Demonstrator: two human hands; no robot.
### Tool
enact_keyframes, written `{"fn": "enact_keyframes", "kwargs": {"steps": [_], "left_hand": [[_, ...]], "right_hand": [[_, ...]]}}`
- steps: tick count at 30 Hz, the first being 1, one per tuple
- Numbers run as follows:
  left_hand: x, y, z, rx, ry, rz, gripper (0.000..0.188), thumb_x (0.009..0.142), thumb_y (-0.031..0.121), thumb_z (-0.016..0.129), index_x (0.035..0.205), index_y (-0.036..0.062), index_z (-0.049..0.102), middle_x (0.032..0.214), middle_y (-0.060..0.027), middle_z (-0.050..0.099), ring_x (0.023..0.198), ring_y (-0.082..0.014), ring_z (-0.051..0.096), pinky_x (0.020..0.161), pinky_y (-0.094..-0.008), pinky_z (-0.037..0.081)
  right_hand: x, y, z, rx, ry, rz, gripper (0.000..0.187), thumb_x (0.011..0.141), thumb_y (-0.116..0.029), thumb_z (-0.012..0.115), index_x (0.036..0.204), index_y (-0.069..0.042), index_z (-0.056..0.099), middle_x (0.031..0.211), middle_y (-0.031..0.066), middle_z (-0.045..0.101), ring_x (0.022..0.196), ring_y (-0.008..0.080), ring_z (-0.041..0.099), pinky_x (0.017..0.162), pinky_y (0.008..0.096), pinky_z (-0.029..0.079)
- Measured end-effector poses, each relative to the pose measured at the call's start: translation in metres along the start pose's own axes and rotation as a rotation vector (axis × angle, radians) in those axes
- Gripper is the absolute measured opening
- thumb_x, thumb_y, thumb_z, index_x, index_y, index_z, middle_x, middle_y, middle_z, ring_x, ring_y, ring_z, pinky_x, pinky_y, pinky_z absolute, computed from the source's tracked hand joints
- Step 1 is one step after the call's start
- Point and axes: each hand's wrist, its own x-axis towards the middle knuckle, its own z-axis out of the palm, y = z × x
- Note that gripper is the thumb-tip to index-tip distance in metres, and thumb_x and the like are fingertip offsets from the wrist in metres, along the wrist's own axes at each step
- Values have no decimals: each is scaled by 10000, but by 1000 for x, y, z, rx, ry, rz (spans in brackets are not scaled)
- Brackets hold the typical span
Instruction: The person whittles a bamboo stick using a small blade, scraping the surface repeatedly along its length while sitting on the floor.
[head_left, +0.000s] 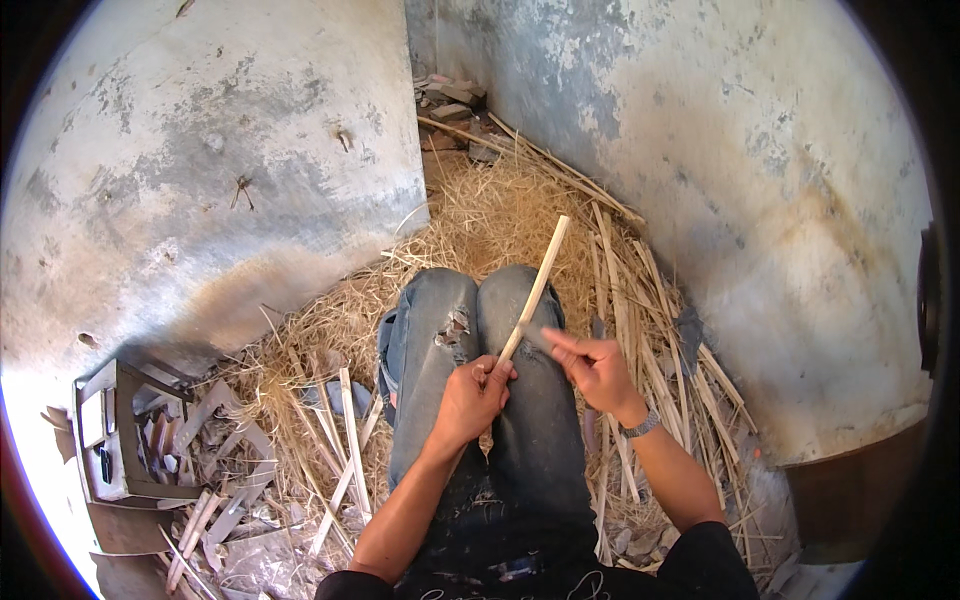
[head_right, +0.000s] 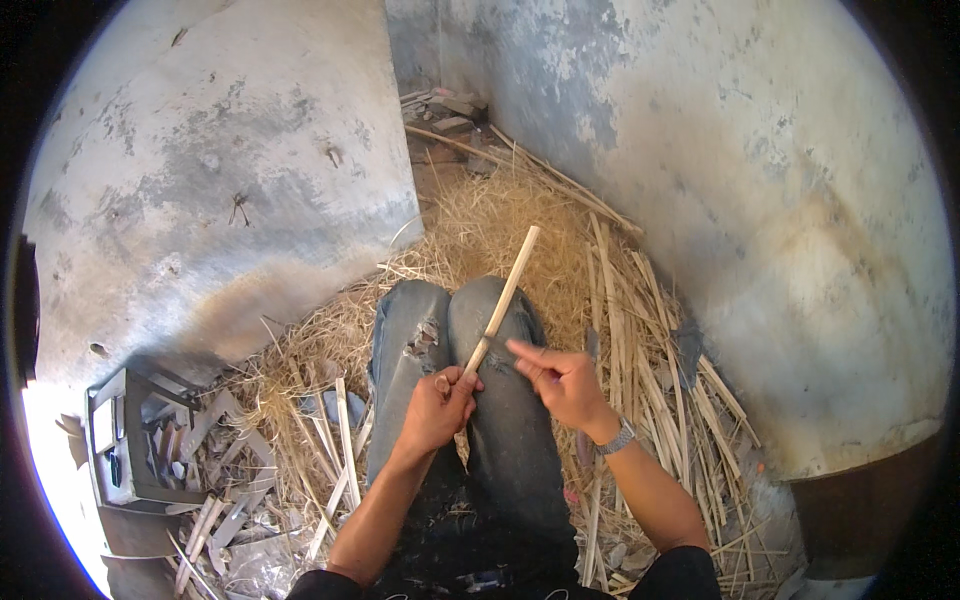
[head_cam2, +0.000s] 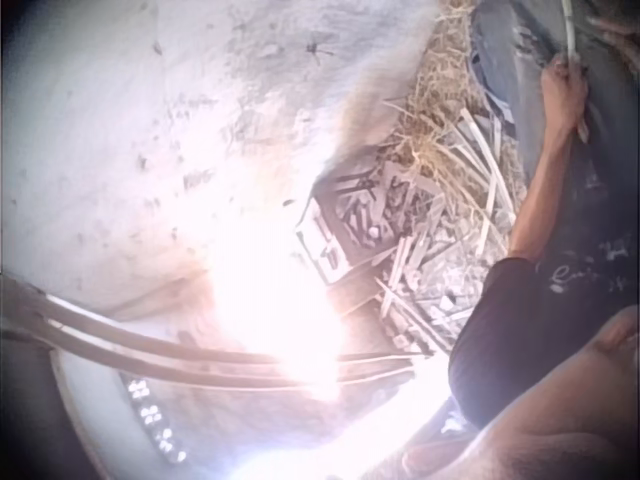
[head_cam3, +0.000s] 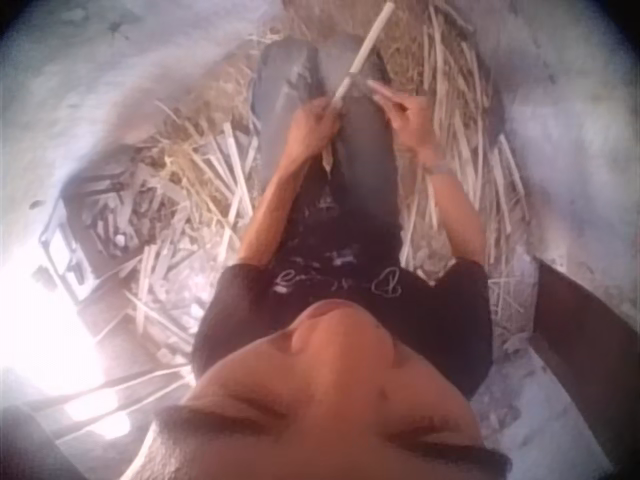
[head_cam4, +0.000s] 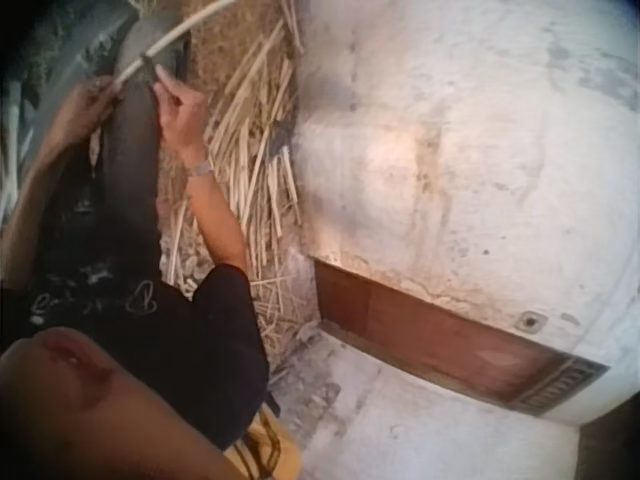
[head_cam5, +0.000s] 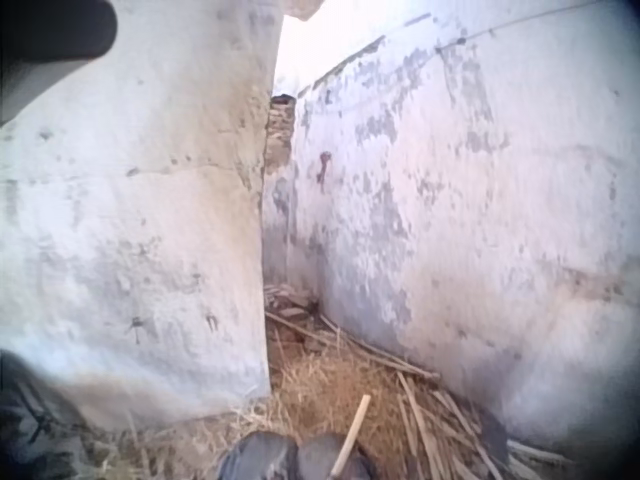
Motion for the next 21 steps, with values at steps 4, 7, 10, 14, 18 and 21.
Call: {"fn": "enact_keyframes", "kwargs": {"steps": [4, 7, 10, 14, 18, 21], "left_hand": [[-1, -8, -3, -42, -18, -49, 284, 1103, 229, 573, 948, 14, 675, 604, 31, 547, 527, -47, 474, 493, -257, 359], [-2, -5, 1, 11, 7, -18, 273, 1099, 218, 577, 948, 13, 676, 604, 24, 551, 530, -46, 483, 494, -255, 364], [-3, -9, 6, 92, 55, 28, 265, 1096, 212, 577, 957, 8, 675, 606, 23, 555, 538, -46, 496, 500, -253, 365], [-8, -8, 7, 172, 167, 108, 278, 1077, 215, 607, 926, -6, 683, 595, -29, 571, 545, -83, 536, 514, -302, 412], [-6, -8, 9, 253, 221, 184, 284, 1058, 216, 631, 903, -14, 693, 594, -80, 577, 554, -116, 568, 534, -349, 451], [-7, -10, 6, 246, 205, 161, 270, 1061, 209, 625, 909, -4, 690, 594, -56, 580, 558, -100, 565, 530, -326, 437]], "right_hand": [[43, -2, -15, -224, 171, 169, 314, 1003, -110, 697, 1313, -72, 735, 652, 69, 646, 566, 101, 590, 516, 290, 421], [86, 15, -24, -519, 182, -34, 341, 996, -64, 690, 1334, -85, 726, 727, 68, 718, 531, 76, 520, 491, 274, 398], [117, 28, -24, -543, 298, -217, 349, 967, -64, 687, 1313, -80, 728, 704, 176, 651, 510, 247, 557, 512, 365, 419], [115, 19, -12, -543, 162, -84, 390, 939, -25, 661, 1313, -112, 733, 830, 166, 725, 579, 300, 613, 556, 393, 468], [77, 20, 11, -437, 90, -240, 502, 865, 63, 674, 1320, -136, 744, 773, 146, 708, 593, 230, 630, 589, 342, 508], [53, 2, 18, -582, -48, -138, 549, 842, 75, 674, 1347, -134, 723, 816, 138, 745, 646, 276, 680, 608, 359, 533]]}}
